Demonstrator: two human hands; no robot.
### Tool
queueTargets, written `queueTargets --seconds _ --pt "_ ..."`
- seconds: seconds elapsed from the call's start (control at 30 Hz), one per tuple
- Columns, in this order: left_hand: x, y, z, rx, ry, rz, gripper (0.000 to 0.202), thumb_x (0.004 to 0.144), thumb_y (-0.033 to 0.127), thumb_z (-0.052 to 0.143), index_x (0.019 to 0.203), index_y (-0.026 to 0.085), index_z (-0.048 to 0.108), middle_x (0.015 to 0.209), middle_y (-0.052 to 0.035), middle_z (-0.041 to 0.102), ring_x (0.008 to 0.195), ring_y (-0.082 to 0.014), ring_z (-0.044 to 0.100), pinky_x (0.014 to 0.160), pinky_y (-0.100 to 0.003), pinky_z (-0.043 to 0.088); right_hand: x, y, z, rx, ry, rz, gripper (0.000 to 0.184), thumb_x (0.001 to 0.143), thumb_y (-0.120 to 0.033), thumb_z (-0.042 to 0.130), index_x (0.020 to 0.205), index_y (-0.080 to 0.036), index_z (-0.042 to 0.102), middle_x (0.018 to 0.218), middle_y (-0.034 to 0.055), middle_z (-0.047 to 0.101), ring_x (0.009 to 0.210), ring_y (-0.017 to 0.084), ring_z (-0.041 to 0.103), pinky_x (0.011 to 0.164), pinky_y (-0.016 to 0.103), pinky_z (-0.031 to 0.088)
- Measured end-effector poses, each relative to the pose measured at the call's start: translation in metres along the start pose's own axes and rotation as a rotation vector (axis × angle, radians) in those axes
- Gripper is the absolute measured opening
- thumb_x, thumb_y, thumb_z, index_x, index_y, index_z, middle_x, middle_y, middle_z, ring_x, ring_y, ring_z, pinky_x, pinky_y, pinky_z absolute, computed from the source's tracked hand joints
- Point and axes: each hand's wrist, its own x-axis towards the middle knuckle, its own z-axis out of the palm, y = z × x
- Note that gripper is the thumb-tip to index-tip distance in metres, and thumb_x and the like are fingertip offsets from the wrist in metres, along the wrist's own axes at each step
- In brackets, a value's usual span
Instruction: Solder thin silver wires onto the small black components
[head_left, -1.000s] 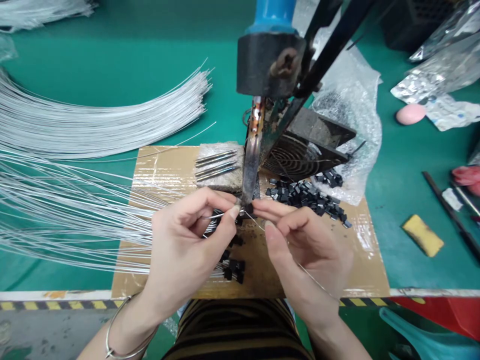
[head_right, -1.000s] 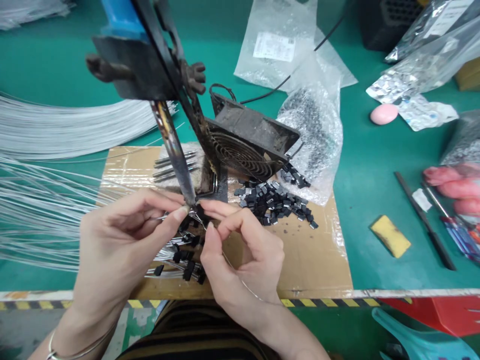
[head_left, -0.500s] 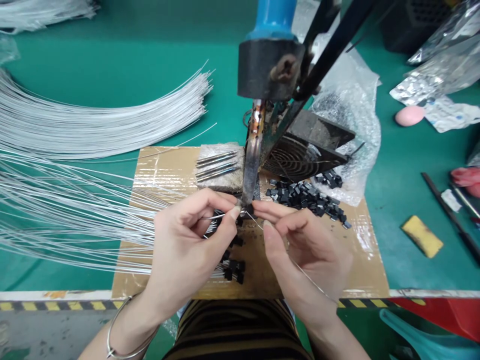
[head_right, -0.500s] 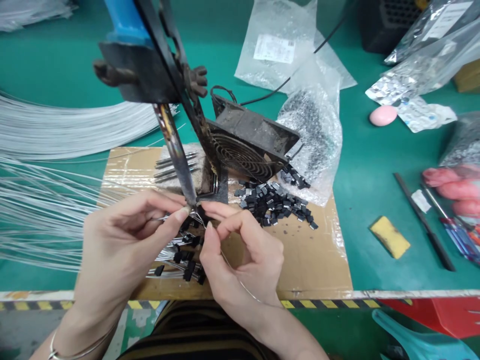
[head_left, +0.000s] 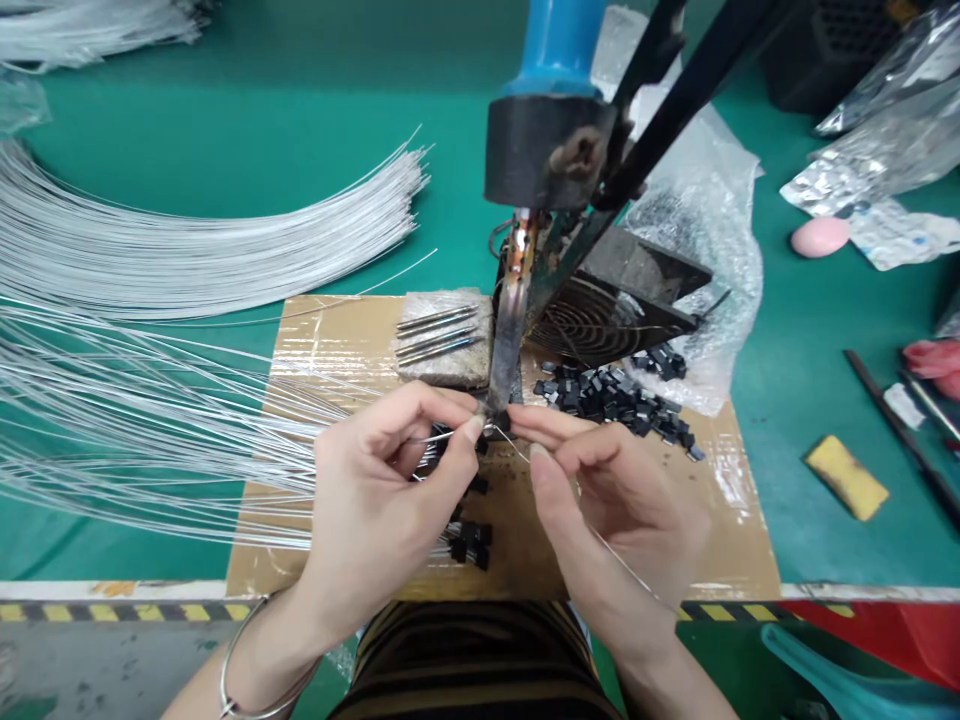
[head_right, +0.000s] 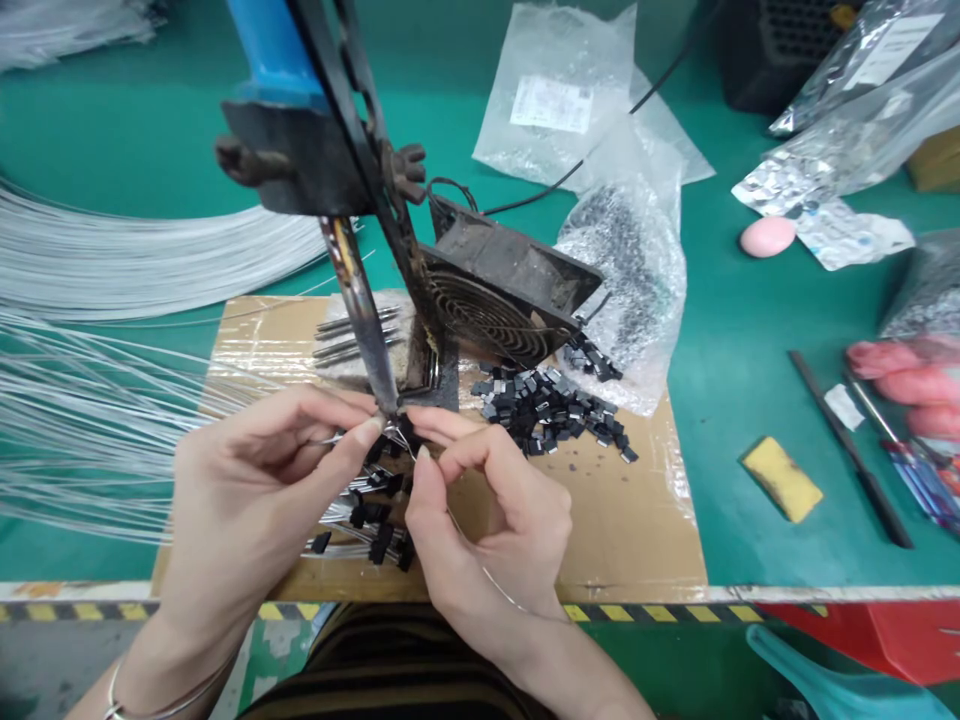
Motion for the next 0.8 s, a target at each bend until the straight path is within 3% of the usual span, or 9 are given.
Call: queueTargets --seconds 0.23,0.4,0.53,0.8 --pt "-0.0007 -0.0019 -0.0018 0.058 -0.018 -0.019 0.011 0.085 0.011 0.078 0.078 0.019 0.076 0.086 0.0004 0.08 0.07 -0.0096 0.071 0.059 -0.015 0.053 -0.0004 0.0001 0.0045 0.004 0.059 0.005 0.022 0.096 -0.011 0.069 0.08 -0.024 0.063 0.114 0.0053 0.083 0.113 0.021 0.08 0.101 0.035 0.063" --pt "-0.0014 -0.0013 -0.0002 0.027 -0.008 0.003 0.012 0.085 0.009 0.077 0.078 0.018 0.076 0.085 -0.0004 0.08 0.071 -0.0099 0.071 0.062 -0.015 0.055 -0.0021 0.0021 0.0032 -0.005 0.04 -0.031 0.019 0.096 -0.009 0.07 0.084 -0.024 0.066 0.117 0.0053 0.083 0.115 0.023 0.079 0.106 0.038 0.062" --pt "-0.0021 -0.002 0.0 0.016 -0.002 0.018 0.013 0.085 0.007 0.077 0.079 0.019 0.077 0.086 -0.0002 0.08 0.072 -0.0099 0.073 0.064 -0.014 0.056 -0.0005 -0.0002 0.0011 -0.06 0.018 -0.043 0.02 0.094 -0.008 0.071 0.085 -0.024 0.066 0.117 0.0076 0.083 0.112 0.025 0.081 0.1 0.041 0.065" --pt "-0.0031 -0.0021 -0.0008 0.015 -0.01 0.027 0.015 0.085 0.005 0.076 0.08 0.02 0.076 0.087 0.0007 0.08 0.076 -0.0093 0.074 0.069 -0.012 0.058 -0.0036 0.0027 0.0023 -0.075 0.027 -0.08 0.02 0.093 -0.005 0.072 0.088 -0.024 0.068 0.12 0.0066 0.083 0.113 0.024 0.081 0.101 0.038 0.065"
